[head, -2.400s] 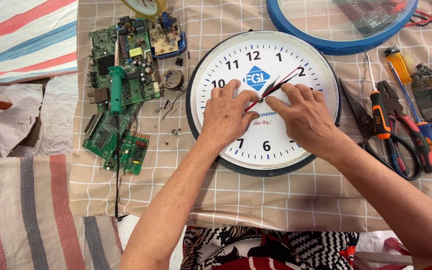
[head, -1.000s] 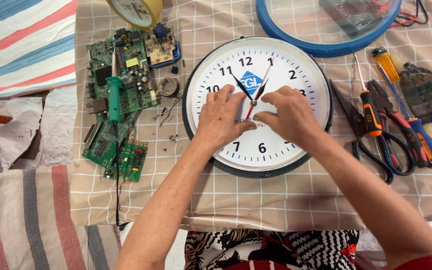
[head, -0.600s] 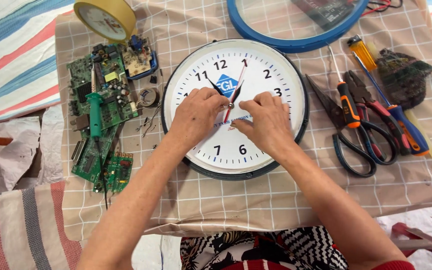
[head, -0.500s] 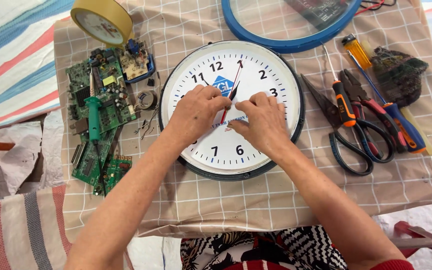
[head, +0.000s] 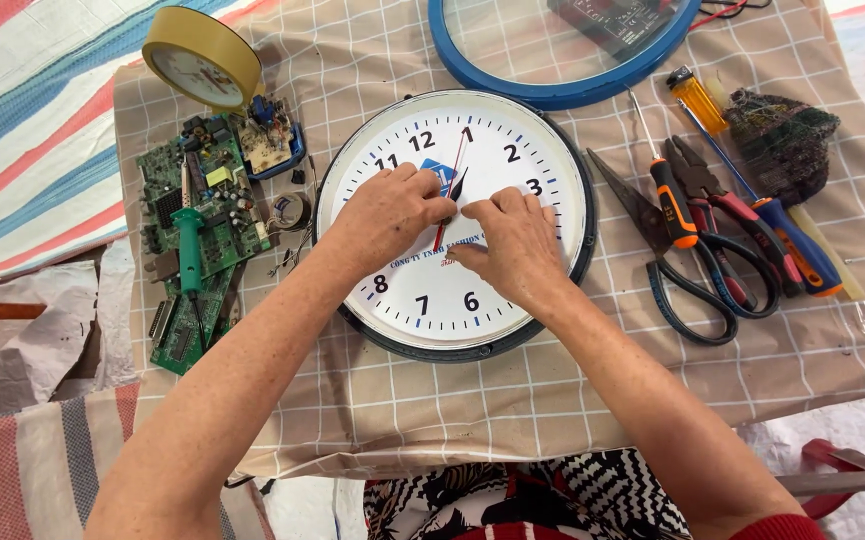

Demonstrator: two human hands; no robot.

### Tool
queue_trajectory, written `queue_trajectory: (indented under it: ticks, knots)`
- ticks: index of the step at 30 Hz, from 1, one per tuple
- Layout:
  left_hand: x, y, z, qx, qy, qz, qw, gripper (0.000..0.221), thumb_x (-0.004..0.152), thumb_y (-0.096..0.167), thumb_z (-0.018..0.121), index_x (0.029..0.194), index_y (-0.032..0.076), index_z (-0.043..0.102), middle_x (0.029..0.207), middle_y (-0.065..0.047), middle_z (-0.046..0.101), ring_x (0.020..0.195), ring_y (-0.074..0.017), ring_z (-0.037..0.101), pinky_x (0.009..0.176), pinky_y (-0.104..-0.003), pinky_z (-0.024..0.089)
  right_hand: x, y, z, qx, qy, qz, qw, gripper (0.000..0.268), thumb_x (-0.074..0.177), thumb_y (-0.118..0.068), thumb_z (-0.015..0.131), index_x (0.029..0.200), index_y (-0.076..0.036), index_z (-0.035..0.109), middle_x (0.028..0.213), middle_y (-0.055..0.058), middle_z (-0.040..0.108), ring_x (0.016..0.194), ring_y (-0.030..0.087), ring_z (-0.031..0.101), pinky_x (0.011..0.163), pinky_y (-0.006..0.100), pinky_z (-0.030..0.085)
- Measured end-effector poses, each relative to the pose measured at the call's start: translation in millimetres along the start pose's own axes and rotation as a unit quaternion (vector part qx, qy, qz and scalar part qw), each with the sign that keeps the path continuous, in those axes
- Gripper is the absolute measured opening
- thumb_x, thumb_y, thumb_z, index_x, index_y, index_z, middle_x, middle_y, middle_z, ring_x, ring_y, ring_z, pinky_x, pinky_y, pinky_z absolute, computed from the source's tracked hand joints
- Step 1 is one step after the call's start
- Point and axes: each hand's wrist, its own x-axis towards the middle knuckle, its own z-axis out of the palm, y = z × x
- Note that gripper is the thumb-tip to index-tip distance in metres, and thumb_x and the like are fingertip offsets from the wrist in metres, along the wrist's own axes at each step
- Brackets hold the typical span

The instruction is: Reassembling a clock by carefully placing and aligning the hour, minute, and second hands onto the clock face spindle.

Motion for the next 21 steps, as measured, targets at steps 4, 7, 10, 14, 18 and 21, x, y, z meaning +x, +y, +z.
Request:
queue_trajectory:
  ticks: [4, 7, 10, 14, 18, 21]
  knots:
    - [3.0, -3.2, 7.0, 0.008, 0.017, 0.012, 1.000, 0.012, 0.093, 0.035, 0.071, 0.096, 0.024, 0.076, 0.093, -0.003, 0.072, 0.086, -0.0155, 0.067, 0.081, -0.029, 0.057, 0.6, -0.3, -6.8, 0.021, -0.019, 0.006, 1.000, 0.050, 0.078, -0.017, 0.088, 0.123, -0.003, 0.072, 0.107, 0.022, 0.063, 0.101, 0.033, 0.057, 0.083, 0.043, 0.041]
    - [3.9, -3.1, 5.8, 0.019, 0.026, 0.016, 0.999, 0.013, 0.093, 0.034, 0.071, 0.094, 0.021, 0.075, 0.091, -0.003, 0.070, 0.084, -0.0155, 0.066, 0.078, -0.029, 0.056, 1.1, -1.1, -10.1, 0.023, -0.036, 0.005, 0.999, 0.056, 0.074, -0.018, 0.092, 0.125, -0.004, 0.072, 0.109, 0.022, 0.064, 0.102, 0.032, 0.057, 0.084, 0.042, 0.041]
    - [4.4, -2.3, 9.4, 0.022, 0.033, 0.003, 0.999, 0.016, 0.095, 0.036, 0.071, 0.091, 0.021, 0.075, 0.088, -0.004, 0.067, 0.082, -0.0151, 0.064, 0.078, -0.030, 0.056, 3.5, 0.3, -8.5, 0.005, -0.048, 0.011, 0.999, 0.065, 0.072, -0.022, 0.094, 0.129, -0.004, 0.069, 0.111, 0.022, 0.064, 0.102, 0.032, 0.058, 0.083, 0.041, 0.042]
    - [6.5, 5.7, 11.1, -0.022, -0.015, -0.047, 0.999, 0.023, 0.103, 0.032, 0.060, 0.091, 0.017, 0.073, 0.087, -0.007, 0.065, 0.085, -0.0185, 0.064, 0.081, -0.035, 0.055, 7.4, 0.7, -11.4, -0.002, -0.064, 0.012, 0.998, 0.072, 0.072, -0.023, 0.094, 0.134, 0.000, 0.064, 0.113, 0.025, 0.064, 0.103, 0.034, 0.059, 0.083, 0.043, 0.041]
    - [13.9, 6.9, 22.4, -0.076, -0.078, -0.105, 0.988, 0.022, 0.100, 0.026, 0.051, 0.090, 0.017, 0.068, 0.075, -0.004, 0.060, 0.075, -0.0192, 0.065, 0.076, -0.037, 0.056, 10.3, 0.3, -11.8, -0.012, -0.075, 0.014, 0.997, 0.073, 0.071, -0.024, 0.094, 0.134, 0.000, 0.064, 0.113, 0.024, 0.064, 0.103, 0.034, 0.059, 0.082, 0.043, 0.041]
    - [19.7, 6.4, 30.6, -0.097, -0.105, -0.125, 0.982, 0.021, 0.096, 0.024, 0.049, 0.087, 0.015, 0.066, 0.070, -0.004, 0.058, 0.071, -0.0203, 0.066, 0.072, -0.037, 0.057, 14.4, -1.6, -13.7, -0.021, -0.085, 0.025, 0.996, 0.079, 0.069, -0.025, 0.096, 0.135, 0.000, 0.062, 0.112, 0.024, 0.064, 0.103, 0.035, 0.060, 0.081, 0.043, 0.043]
